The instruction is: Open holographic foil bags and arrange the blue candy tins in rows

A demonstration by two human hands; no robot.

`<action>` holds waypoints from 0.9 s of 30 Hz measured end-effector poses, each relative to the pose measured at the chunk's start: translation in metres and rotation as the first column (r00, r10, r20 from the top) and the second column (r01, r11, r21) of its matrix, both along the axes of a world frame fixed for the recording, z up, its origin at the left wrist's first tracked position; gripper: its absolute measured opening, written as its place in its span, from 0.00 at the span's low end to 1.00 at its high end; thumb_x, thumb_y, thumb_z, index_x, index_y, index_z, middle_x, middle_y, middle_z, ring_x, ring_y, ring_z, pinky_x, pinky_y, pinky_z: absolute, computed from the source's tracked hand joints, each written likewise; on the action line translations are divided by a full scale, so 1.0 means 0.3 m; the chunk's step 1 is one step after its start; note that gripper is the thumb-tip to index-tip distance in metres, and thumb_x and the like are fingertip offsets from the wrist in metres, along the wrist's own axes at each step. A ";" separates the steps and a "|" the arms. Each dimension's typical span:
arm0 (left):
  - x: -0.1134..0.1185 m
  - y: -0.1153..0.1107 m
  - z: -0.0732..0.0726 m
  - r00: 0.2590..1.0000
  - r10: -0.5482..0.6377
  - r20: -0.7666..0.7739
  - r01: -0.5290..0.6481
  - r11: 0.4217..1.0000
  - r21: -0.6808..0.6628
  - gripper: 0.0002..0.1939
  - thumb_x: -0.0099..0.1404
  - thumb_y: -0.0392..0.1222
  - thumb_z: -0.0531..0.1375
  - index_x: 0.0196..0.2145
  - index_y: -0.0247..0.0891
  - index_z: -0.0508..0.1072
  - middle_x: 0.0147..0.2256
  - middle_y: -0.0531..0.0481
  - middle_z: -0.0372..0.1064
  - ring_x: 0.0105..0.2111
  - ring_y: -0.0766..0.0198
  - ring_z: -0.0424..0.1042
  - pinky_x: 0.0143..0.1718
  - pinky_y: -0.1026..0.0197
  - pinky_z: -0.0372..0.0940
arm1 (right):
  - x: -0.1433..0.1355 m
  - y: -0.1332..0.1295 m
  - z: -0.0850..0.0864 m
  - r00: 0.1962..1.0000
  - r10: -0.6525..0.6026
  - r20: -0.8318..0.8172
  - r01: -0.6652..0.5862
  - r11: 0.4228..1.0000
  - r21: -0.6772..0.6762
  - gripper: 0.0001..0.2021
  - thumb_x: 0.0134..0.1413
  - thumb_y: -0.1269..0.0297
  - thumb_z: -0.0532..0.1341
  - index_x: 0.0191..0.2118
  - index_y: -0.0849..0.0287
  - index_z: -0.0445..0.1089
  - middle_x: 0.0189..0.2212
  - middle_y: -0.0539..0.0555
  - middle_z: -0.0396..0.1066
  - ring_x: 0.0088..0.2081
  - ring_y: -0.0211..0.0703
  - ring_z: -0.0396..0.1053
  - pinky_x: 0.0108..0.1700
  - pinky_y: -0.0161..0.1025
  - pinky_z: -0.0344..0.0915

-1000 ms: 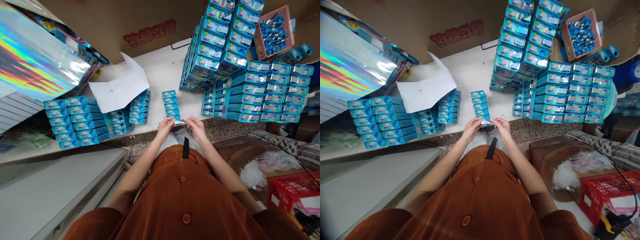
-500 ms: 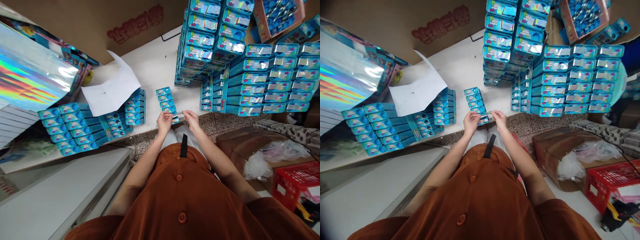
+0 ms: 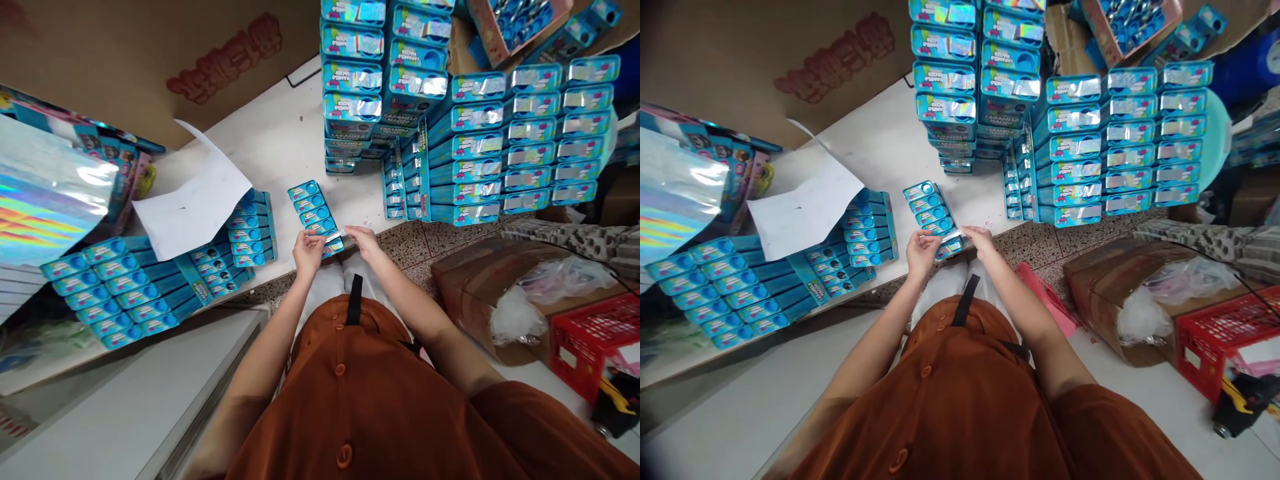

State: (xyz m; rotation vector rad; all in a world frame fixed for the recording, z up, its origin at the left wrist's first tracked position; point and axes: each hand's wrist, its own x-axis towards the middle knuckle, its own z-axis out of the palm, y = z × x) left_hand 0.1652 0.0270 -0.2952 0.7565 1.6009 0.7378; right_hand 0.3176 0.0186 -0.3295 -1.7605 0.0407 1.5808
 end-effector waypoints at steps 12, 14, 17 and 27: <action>-0.012 -0.007 -0.031 0.998 -0.006 -0.063 0.006 1.000 -0.002 0.14 0.52 0.39 0.65 0.35 0.39 0.64 0.26 0.55 0.70 0.26 0.68 0.71 0.32 0.66 0.65 | -0.016 -0.009 -0.040 0.998 0.049 -0.049 -0.047 0.998 0.050 0.09 0.30 0.62 0.71 0.22 0.58 0.74 0.23 0.49 0.75 0.31 0.38 0.68 0.38 0.36 0.61; -0.012 -0.006 -0.026 0.999 0.002 -0.049 -0.003 1.000 -0.012 0.14 0.52 0.39 0.64 0.35 0.39 0.63 0.26 0.55 0.70 0.27 0.68 0.71 0.33 0.66 0.65 | -0.008 -0.007 -0.044 0.998 0.053 -0.046 -0.051 0.998 0.046 0.09 0.28 0.63 0.71 0.22 0.58 0.75 0.23 0.49 0.75 0.31 0.38 0.68 0.37 0.36 0.61; -0.010 -0.008 -0.012 1.000 -0.002 -0.015 0.002 1.000 -0.004 0.15 0.52 0.39 0.65 0.35 0.39 0.64 0.26 0.54 0.70 0.27 0.68 0.72 0.33 0.66 0.65 | 0.005 -0.003 -0.044 0.997 0.065 -0.040 -0.063 0.997 0.048 0.10 0.27 0.63 0.72 0.22 0.59 0.75 0.23 0.50 0.75 0.29 0.37 0.67 0.36 0.36 0.61; 0.007 -0.002 -0.009 0.999 0.014 0.038 -0.014 1.000 0.013 0.15 0.52 0.38 0.65 0.36 0.39 0.63 0.27 0.54 0.72 0.27 0.68 0.72 0.34 0.65 0.66 | 0.023 0.008 -0.042 0.998 0.055 -0.035 -0.053 0.998 0.041 0.13 0.23 0.60 0.73 0.22 0.57 0.75 0.22 0.48 0.74 0.28 0.36 0.65 0.35 0.35 0.60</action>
